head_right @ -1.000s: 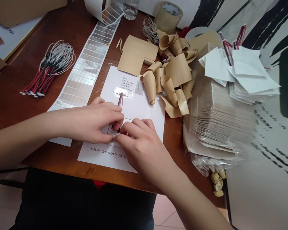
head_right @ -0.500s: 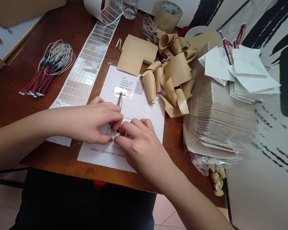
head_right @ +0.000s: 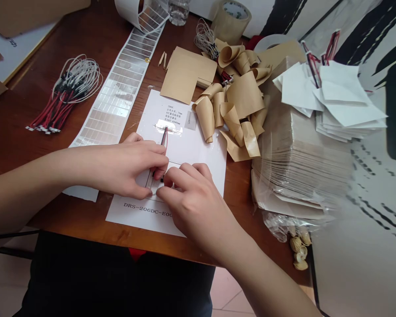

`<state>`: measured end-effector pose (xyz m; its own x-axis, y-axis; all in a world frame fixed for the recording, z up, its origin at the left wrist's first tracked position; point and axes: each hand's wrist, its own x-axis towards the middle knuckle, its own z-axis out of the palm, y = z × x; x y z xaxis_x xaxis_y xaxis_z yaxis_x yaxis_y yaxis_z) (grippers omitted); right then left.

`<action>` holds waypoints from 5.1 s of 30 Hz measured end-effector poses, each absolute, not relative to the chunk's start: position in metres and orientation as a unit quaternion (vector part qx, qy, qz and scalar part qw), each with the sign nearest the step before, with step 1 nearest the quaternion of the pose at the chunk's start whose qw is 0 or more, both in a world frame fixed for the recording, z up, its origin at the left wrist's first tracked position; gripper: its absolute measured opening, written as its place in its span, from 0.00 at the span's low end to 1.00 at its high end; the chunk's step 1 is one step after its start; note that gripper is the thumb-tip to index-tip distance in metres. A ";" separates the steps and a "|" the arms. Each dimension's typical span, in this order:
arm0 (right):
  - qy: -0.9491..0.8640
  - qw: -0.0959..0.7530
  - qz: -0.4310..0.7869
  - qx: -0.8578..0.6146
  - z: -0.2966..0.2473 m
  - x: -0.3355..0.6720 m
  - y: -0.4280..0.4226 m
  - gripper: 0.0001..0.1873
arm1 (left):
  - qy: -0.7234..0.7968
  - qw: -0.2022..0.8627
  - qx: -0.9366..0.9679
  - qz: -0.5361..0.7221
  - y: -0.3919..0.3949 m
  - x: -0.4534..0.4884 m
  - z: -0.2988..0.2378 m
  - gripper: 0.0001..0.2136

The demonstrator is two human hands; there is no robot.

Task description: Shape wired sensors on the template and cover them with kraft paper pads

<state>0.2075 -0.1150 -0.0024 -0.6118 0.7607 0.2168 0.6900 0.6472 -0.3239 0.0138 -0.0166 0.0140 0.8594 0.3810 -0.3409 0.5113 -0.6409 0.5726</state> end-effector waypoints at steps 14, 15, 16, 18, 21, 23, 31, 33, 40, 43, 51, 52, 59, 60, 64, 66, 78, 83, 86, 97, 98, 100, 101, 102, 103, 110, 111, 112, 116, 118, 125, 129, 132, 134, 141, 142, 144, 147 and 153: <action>-0.889 0.179 0.116 -0.406 0.000 0.207 -0.115 0.13 | 0.258 0.344 0.899 -0.086 -0.017 0.014 0.013 0.07; -0.889 0.177 0.116 -0.405 0.000 0.207 -0.115 0.13 | 0.257 0.343 0.899 -0.086 -0.017 0.015 0.013 0.07; -0.890 0.175 0.116 -0.406 -0.001 0.207 -0.115 0.14 | 0.257 0.341 0.900 -0.087 -0.017 0.015 0.013 0.07; -0.890 0.168 0.118 -0.408 -0.001 0.207 -0.115 0.14 | 0.258 0.340 0.900 -0.089 -0.017 0.015 0.013 0.08; -0.890 0.160 0.123 -0.410 -0.003 0.208 -0.115 0.15 | 0.261 0.342 0.898 -0.090 -0.017 0.015 0.013 0.08; -0.890 0.156 0.127 -0.409 -0.004 0.208 -0.115 0.15 | 0.260 0.343 0.898 -0.088 -0.017 0.015 0.013 0.08; -0.891 0.172 0.115 -0.404 -0.006 0.208 -0.115 0.15 | 0.250 0.350 0.898 -0.093 -0.015 0.013 0.014 0.07; -0.892 0.173 0.114 -0.402 -0.006 0.208 -0.115 0.15 | 0.250 0.352 0.897 -0.092 -0.015 0.013 0.014 0.06; -0.893 0.167 0.113 -0.403 -0.006 0.206 -0.115 0.15 | 0.254 0.339 0.902 -0.085 -0.018 0.014 0.014 0.06; -0.893 0.164 0.110 -0.405 -0.006 0.205 -0.115 0.15 | 0.252 0.336 0.904 -0.083 -0.019 0.014 0.012 0.06; -0.880 0.189 0.096 -0.425 -0.008 0.204 -0.114 0.12 | 0.266 0.334 0.900 -0.088 -0.020 0.016 0.012 0.07; -0.880 0.186 0.094 -0.426 -0.008 0.204 -0.114 0.12 | 0.267 0.335 0.899 -0.087 -0.020 0.016 0.012 0.07; -0.886 0.177 0.088 -0.419 -0.010 0.206 -0.112 0.14 | 0.274 0.339 0.896 -0.081 -0.020 0.018 0.010 0.07; -0.885 0.178 0.090 -0.422 -0.011 0.206 -0.112 0.14 | 0.275 0.339 0.896 -0.081 -0.020 0.019 0.009 0.07; -0.875 0.202 0.087 -0.431 -0.012 0.203 -0.112 0.12 | 0.282 0.338 0.894 -0.083 -0.020 0.020 0.010 0.08; -0.873 0.207 0.082 -0.435 -0.013 0.202 -0.112 0.12 | 0.285 0.338 0.893 -0.086 -0.020 0.021 0.011 0.08; -0.866 0.205 0.101 -0.445 -0.014 0.202 -0.112 0.07 | 0.291 0.352 0.885 -0.089 -0.020 0.019 0.012 0.09; -0.863 0.200 0.106 -0.453 -0.016 0.201 -0.112 0.09 | 0.288 0.345 0.889 -0.089 -0.020 0.019 0.012 0.08; -0.862 0.200 0.102 -0.455 -0.017 0.200 -0.112 0.09 | 0.288 0.339 0.890 -0.094 -0.020 0.019 0.013 0.09; -0.856 0.207 0.069 -0.469 -0.021 0.198 -0.112 0.06 | 0.264 0.332 0.901 -0.089 -0.019 0.017 0.012 0.09; -0.854 0.204 0.066 -0.473 -0.021 0.198 -0.112 0.06 | 0.261 0.331 0.902 -0.092 -0.019 0.016 0.013 0.09; -0.852 0.196 0.070 -0.480 -0.021 0.198 -0.113 0.07 | 0.257 0.330 0.903 -0.098 -0.019 0.015 0.014 0.08; -0.850 0.193 0.075 -0.484 -0.021 0.198 -0.113 0.08 | 0.256 0.331 0.903 -0.101 -0.019 0.015 0.015 0.09; -0.848 0.192 0.080 -0.488 -0.022 0.198 -0.112 0.08 | 0.254 0.332 0.903 -0.103 -0.019 0.014 0.015 0.09; -0.844 0.192 0.082 -0.494 -0.022 0.199 -0.112 0.08 | 0.253 0.333 0.902 -0.104 -0.018 0.014 0.015 0.09; -0.819 0.216 0.094 -0.523 -0.022 0.200 -0.110 0.09 | 0.249 0.347 0.898 -0.100 -0.015 0.011 0.015 0.08; -0.819 0.214 0.103 -0.522 -0.021 0.201 -0.110 0.09 | 0.249 0.349 0.898 -0.103 -0.014 0.011 0.016 0.08; -0.820 0.211 0.112 -0.521 -0.021 0.201 -0.110 0.08 | 0.248 0.351 0.897 -0.104 -0.014 0.011 0.016 0.08; -0.821 0.213 0.140 -0.511 -0.019 0.203 -0.108 0.08 | 0.254 0.362 0.891 -0.101 -0.014 0.010 0.017 0.07; -0.823 0.214 0.147 -0.505 -0.018 0.204 -0.107 0.07 | 0.262 0.362 0.889 -0.096 -0.016 0.011 0.017 0.07; -0.808 0.239 0.197 -0.502 -0.004 0.206 -0.105 0.06 | 0.299 0.335 0.889 -0.091 -0.021 0.016 0.016 0.12; -0.785 0.277 0.172 -0.527 -0.002 0.209 -0.104 0.04 | 0.315 0.324 0.887 -0.096 -0.022 0.014 0.018 0.19; -0.771 0.288 0.147 -0.549 -0.007 0.210 -0.102 0.02 | 0.320 0.338 0.879 -0.100 -0.021 0.013 0.021 0.19; -0.763 0.289 0.136 -0.562 -0.011 0.211 -0.101 0.02 | 0.326 0.353 0.872 -0.097 -0.020 0.012 0.023 0.17; -0.763 0.272 0.124 -0.573 -0.015 0.212 -0.098 0.04 | 0.308 0.352 0.884 -0.001 -0.011 0.011 0.014 0.05; -0.765 0.268 0.125 -0.572 -0.015 0.212 -0.098 0.05 | 0.307 0.344 0.887 0.012 -0.010 0.011 0.012 0.06; -0.764 0.262 0.124 -0.576 -0.016 0.212 -0.098 0.06 | 0.295 0.331 0.896 0.037 -0.008 0.011 0.009 0.06; -0.759 0.265 0.127 -0.581 -0.017 0.211 -0.098 0.06 | 0.280 0.327 0.901 0.061 -0.007 0.010 0.008 0.06; -0.753 0.272 0.152 -0.580 -0.012 0.210 -0.098 0.07 | 0.289 0.336 0.894 0.058 -0.007 0.009 0.011 0.06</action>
<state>0.2098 -0.0978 -0.0119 -0.1797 0.9556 0.2335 0.7907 0.2815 -0.5436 0.0090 -0.0070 0.0112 0.8259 0.5566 -0.0900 0.4781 -0.6065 0.6353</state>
